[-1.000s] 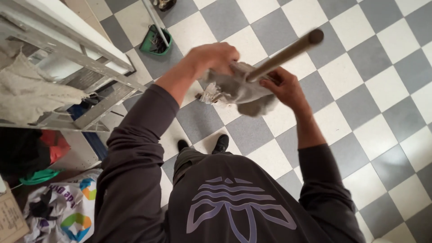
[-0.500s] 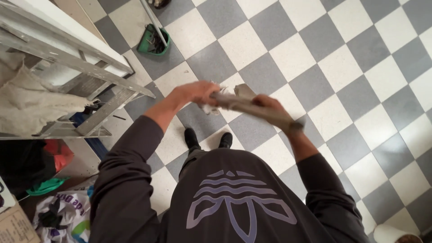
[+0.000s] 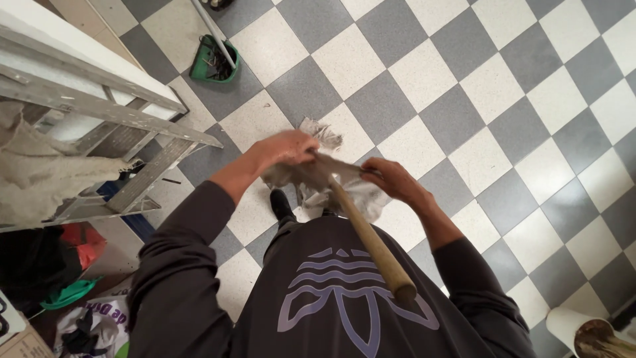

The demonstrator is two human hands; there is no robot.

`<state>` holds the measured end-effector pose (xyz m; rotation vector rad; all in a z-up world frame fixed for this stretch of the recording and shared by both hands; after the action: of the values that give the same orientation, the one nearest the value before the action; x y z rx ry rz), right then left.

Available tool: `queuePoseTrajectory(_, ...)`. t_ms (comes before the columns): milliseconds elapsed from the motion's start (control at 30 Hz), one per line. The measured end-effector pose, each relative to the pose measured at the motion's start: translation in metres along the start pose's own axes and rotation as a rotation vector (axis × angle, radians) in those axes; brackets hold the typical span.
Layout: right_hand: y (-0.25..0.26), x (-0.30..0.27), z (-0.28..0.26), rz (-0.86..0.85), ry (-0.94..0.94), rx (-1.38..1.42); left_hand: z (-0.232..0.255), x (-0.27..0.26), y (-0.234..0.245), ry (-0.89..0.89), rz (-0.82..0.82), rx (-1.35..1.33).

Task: Mopping the floor and stairs, then checking a phone and plugging it into a charger

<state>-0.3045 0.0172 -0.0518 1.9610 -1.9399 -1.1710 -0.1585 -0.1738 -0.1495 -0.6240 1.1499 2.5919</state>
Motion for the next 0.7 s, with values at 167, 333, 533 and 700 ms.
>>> queuePoseTrajectory(167, -0.017, 0.054, 0.064, 0.22, -0.033, -0.388, 0.048, -0.022, 0.053, 0.127, 0.559, 0.472)
queuePoseTrajectory(333, -0.006, 0.011, 0.03, 0.255, -0.019, -0.163, 0.112, -0.019, -0.012, -0.444, 0.637, -0.257)
queuePoseTrajectory(533, -0.03, -0.02, 0.037, 0.317, 0.053, 0.091, 0.146, 0.002, 0.013, -0.469, 0.719, -0.392)
queuePoseTrajectory(700, -0.009, -0.011, -0.001, 0.36, 0.105, 0.151, 0.094, 0.012, 0.093, -0.339, 0.831, -0.61)
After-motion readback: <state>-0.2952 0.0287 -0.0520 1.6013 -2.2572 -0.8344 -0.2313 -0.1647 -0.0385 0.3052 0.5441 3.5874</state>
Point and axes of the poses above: each hand's wrist, its own x-axis towards the middle knuckle, its own y-axis out of the back of the hand, z = x × y, the point moved 7 cm from there along x, towards the middle knuckle, and after that the axes turned 3 degrees about z, right-handed, at the moved point
